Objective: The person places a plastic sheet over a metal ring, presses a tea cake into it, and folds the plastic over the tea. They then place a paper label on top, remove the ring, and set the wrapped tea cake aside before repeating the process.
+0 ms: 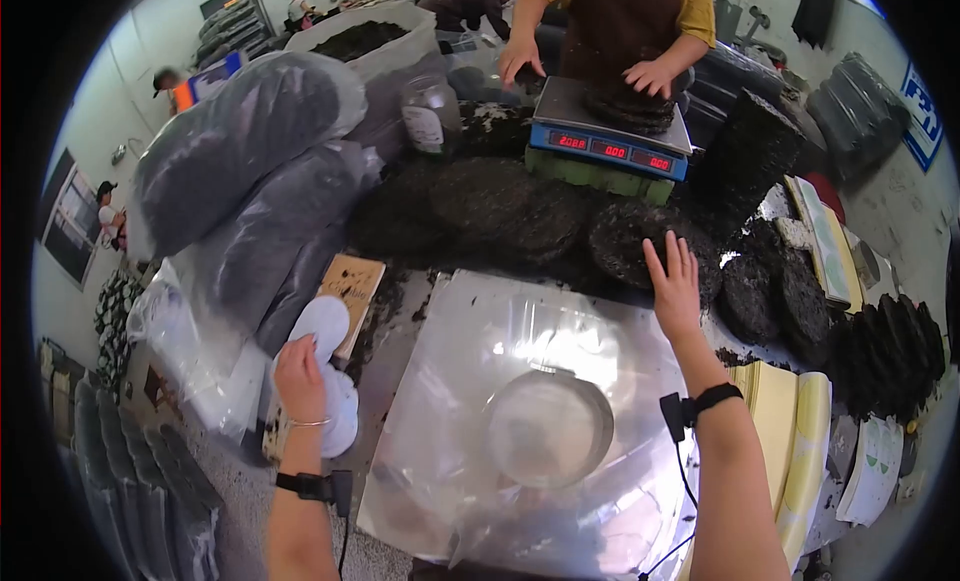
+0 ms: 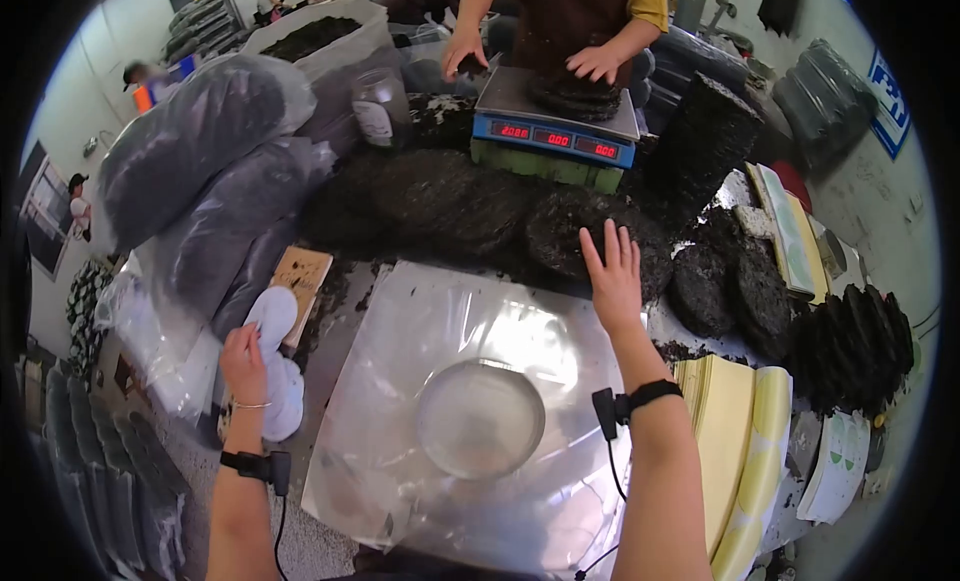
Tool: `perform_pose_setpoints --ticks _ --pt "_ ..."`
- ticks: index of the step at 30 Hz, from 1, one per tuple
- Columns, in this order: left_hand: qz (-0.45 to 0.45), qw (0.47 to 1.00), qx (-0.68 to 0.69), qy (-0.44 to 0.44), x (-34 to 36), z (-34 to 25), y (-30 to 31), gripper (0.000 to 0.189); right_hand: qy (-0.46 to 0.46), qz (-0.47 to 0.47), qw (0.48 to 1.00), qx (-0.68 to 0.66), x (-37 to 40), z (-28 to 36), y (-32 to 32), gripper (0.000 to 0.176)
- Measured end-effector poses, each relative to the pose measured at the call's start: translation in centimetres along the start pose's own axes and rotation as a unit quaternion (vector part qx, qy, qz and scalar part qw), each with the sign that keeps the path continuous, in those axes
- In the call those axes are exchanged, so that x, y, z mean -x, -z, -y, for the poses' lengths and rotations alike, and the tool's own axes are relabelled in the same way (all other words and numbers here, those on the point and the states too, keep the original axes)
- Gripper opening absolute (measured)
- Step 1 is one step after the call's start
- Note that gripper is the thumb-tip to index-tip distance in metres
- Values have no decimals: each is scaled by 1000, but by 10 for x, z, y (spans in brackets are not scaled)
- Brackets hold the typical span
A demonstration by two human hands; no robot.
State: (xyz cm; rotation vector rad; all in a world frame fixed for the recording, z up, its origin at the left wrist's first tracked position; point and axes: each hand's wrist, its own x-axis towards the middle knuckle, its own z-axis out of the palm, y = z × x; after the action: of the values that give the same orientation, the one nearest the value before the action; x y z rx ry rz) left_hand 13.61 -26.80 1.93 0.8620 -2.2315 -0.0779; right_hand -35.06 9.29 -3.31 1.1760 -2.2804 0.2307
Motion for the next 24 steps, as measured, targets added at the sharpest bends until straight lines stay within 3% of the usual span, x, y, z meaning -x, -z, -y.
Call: perform_pose_setpoints --ticks 2,3,4,6,8,12,14,15,16,18,19,20,21,22,23,24 --pt "-61 996 67 -26 7 -75 18 16 16 -22 999 -21 11 17 55 78" --pt "-41 988 143 -34 14 -123 28 16 35 -56 997 -41 18 26 80 75" --pt "-50 969 210 -120 35 -140 9 18 53 -88 993 -61 27 37 106 73" --pt "37 935 259 -241 70 -208 7 23 51 -95 991 -83 46 64 155 67" --pt "110 915 274 -274 114 -243 -16 22 34 -99 988 -114 71 86 187 63" --pt "154 907 278 -276 150 -248 -39 15 38 -80 982 -169 119 133 214 60" --pt "138 924 304 -186 150 -234 -17 15 23 -31 983 -180 143 158 212 60" --pt "81 926 343 -132 144 -226 -10 20 29 15 983 -180 156 169 207 64" --pt "84 926 344 -129 133 -223 -2 20 34 58 981 -180 165 177 201 68" --pt "201 892 401 50 106 -219 10 53 25 215 940 -265 175 188 192 79" --pt "207 891 401 53 92 -221 4 53 60 249 937 -237 172 188 198 88" --pt "308 892 322 -72 76 -226 -7 74 57 256 935 -237 162 181 202 88" --pt "402 863 235 -195 64 -231 -17 95 56 285 896 -335 147 168 203 90" --pt "415 857 240 -190 57 -236 -25 95 48 313 845 -431 135 158 198 93" --pt "502 829 171 -178 50 -242 -35 118 -5 284 843 -457 124 155 185 103" --pt "582 789 98 -169 44 -249 -44 141 -71 382 838 -384 95 159 189 110"
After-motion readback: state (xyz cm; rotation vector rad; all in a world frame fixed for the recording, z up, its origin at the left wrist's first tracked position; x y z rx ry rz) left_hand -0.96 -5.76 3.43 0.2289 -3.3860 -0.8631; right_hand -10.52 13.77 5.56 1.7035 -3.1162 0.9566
